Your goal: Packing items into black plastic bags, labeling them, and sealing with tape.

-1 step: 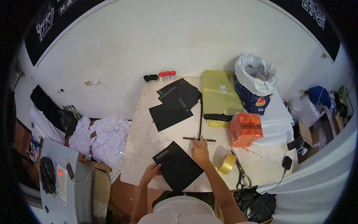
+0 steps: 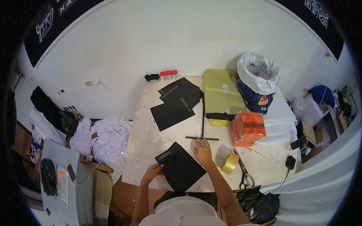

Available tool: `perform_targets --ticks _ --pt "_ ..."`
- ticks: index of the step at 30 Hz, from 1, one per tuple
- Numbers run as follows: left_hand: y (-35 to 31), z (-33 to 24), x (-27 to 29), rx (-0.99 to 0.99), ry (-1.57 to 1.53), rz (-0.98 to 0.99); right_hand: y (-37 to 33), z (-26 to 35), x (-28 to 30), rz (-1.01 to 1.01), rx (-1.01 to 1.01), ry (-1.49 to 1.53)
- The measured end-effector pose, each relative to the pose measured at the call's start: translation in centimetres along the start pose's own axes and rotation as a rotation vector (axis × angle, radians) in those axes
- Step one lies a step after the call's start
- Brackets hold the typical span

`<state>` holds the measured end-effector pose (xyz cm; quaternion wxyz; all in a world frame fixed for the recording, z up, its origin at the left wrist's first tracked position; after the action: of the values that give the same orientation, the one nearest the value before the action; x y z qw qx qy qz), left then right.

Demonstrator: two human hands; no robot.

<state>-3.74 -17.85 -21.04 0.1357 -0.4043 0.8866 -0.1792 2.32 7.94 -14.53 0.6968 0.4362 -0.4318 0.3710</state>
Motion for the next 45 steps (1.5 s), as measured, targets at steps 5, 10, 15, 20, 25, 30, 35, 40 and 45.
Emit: perform_targets --ticks 5,10,15,20,25,30,35,40,45 --pt "2.0 -1.9 -0.7 -0.139 0.250 0.251 -3.4 -2.6 -5.6 0.362 -0.575 1.217" --pt "3.0 -2.8 -1.6 -0.294 0.214 0.029 -6.2 0.4 -2.4 0.535 -0.809 1.333" --pt "2.5 -2.6 -4.1 -0.297 -0.173 0.050 -8.4 -2.5 -4.0 0.098 -0.718 1.317" --pt "1.1 -3.7 -5.0 -0.281 -0.318 -0.003 -9.3 -3.5 -1.9 -0.185 -0.696 1.410" --pt "2.1 -1.9 -4.0 -0.265 -0.308 0.014 -8.0 -1.6 -1.3 0.166 -0.767 1.641" --pt "2.0 -2.9 -5.2 -0.218 -0.267 0.066 -8.7 -2.3 -2.1 0.280 -0.852 1.558" --pt "1.4 -3.0 -5.8 -0.132 -0.364 0.196 -8.4 -5.1 -3.2 0.056 -0.740 1.207" --pt "1.4 -1.0 -3.9 -0.042 -0.465 0.284 -7.3 -3.3 -1.6 0.083 -0.673 1.526" --pt "1.0 -2.0 -4.3 -0.017 -0.502 0.327 -7.0 -2.1 -0.7 0.360 -0.689 1.534"
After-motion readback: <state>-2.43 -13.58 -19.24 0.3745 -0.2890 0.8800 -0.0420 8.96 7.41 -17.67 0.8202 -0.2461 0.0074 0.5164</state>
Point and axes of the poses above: each hand's wrist, its own y-axis towards the middle knuckle, its own x-axis out of the back of the hand, z = x × y, the point moved 6 cm from there along y, towards the middle knuckle, and after that the axes turned 4 degrees about -x, right-handed, at the moved point
